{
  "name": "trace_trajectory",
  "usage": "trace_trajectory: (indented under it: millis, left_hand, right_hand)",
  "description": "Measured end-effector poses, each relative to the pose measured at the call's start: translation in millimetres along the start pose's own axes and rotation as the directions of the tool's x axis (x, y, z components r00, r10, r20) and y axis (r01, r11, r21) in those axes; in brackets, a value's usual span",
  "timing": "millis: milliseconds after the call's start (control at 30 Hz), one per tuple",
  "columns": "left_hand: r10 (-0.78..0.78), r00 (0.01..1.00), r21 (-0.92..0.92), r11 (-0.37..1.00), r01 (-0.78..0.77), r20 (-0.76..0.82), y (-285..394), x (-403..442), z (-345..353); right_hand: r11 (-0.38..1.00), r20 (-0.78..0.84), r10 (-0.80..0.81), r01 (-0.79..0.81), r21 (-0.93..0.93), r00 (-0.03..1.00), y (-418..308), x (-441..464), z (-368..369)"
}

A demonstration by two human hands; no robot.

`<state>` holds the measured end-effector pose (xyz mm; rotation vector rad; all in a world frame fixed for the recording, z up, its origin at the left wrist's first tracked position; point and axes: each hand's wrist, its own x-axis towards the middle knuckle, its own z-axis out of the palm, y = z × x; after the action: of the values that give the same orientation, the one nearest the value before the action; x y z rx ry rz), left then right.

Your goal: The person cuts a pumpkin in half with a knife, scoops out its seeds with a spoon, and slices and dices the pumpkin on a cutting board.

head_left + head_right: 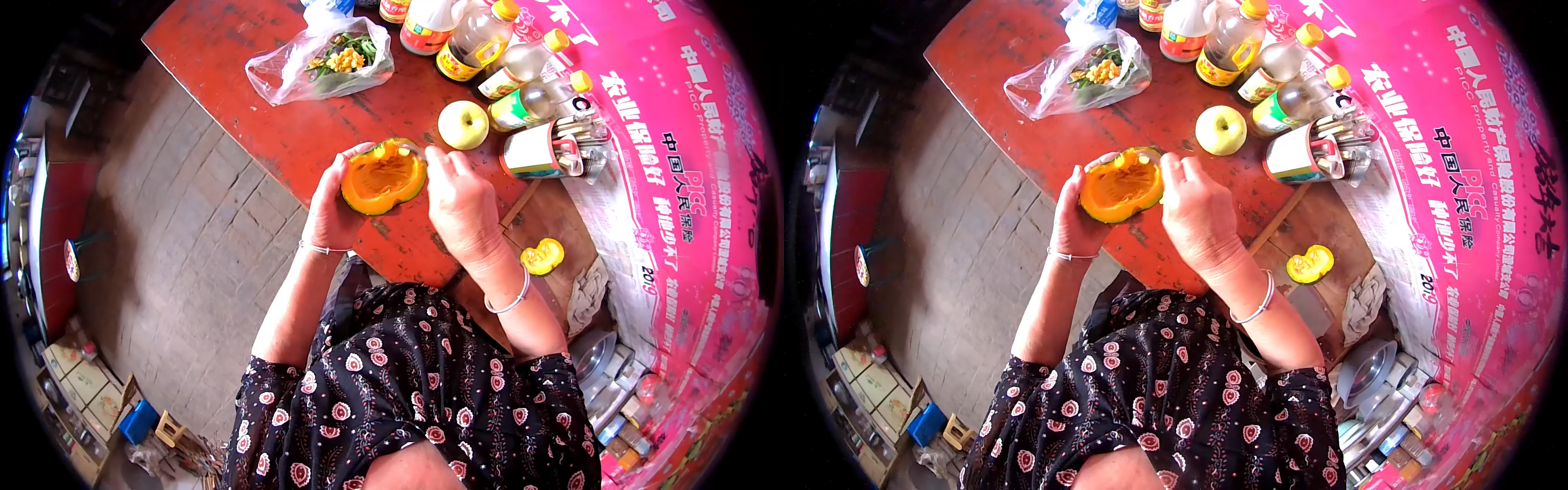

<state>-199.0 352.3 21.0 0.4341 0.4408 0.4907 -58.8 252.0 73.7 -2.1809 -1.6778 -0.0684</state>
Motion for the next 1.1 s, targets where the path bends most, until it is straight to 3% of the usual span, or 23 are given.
trace_trajectory:
  millis: [100,233,600,833,933,1100]
  left_hand:
    - [0.068,0.997,0.007,0.998,-0.068,-0.021,-1,3,2]
    - [0.057,0.998,0.032,0.998,-0.056,-0.032,3,-1,4]
    - [0.142,0.979,0.053,0.989,-0.136,-0.144,-12,6,4]
    - [0.133,0.974,0.106,0.988,-0.115,-0.185,-13,3,8]
    - [0.191,0.973,0.152,0.974,-0.171,-0.132,-19,9,6]
    - [0.151,0.977,0.148,0.981,-0.129,-0.152,-16,11,4]
  right_hand:
    - [0.989,0.070,-0.105,0.112,-0.096,0.992,-12,-10,3]
    - [0.984,-0.016,-0.046,0.043,-0.172,0.999,-14,-3,-7]
    - [0.939,0.132,-0.026,0.070,-0.338,0.991,-21,11,13]
    - [0.962,0.305,0.029,0.057,-0.268,0.952,-26,24,9]
    - [0.991,0.347,-0.039,0.082,-0.108,0.937,-34,16,14]
    - [0.998,0.268,0.015,0.003,-0.069,0.963,-25,13,13]
